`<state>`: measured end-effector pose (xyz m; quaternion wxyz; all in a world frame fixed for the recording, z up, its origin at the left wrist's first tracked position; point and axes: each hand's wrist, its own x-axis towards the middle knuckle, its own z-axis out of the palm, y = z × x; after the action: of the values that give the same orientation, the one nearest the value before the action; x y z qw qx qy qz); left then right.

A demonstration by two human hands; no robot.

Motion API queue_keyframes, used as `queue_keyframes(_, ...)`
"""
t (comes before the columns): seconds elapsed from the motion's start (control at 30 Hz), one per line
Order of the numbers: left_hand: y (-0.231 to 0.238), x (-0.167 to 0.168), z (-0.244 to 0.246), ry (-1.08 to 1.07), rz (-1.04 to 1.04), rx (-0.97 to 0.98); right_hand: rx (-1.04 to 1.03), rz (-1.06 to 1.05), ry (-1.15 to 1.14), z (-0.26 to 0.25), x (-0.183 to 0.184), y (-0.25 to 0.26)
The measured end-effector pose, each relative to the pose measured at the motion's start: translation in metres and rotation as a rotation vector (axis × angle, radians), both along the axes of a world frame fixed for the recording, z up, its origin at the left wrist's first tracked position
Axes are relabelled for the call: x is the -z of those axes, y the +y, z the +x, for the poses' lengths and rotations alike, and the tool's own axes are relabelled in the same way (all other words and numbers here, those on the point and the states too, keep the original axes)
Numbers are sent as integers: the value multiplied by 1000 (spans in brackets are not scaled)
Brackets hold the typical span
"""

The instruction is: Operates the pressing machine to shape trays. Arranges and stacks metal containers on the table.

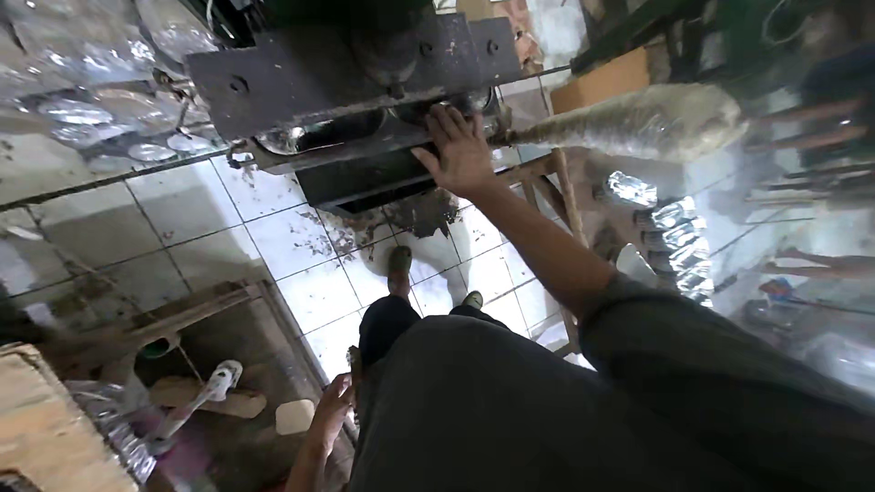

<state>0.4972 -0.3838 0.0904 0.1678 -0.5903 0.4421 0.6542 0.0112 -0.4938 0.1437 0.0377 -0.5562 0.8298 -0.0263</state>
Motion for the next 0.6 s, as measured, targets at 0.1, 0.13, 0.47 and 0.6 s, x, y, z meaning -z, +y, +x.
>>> queue_keyframes(0.1,-3,2,3,-1,-40,55,-27,-6,-88,-3,-68,21)
queue_keyframes(0.13,-2,2,3,-10,-51,75,-15,31,-136,-11,-94,33)
queue_keyframes(0.47,4,-19,-33,-153,-295,342,542,182,-241,-178,-248,114)
queue_keyframes(0.6,10,-51,-122,-144,-476,662,501,289,-223,-158,-217,167)
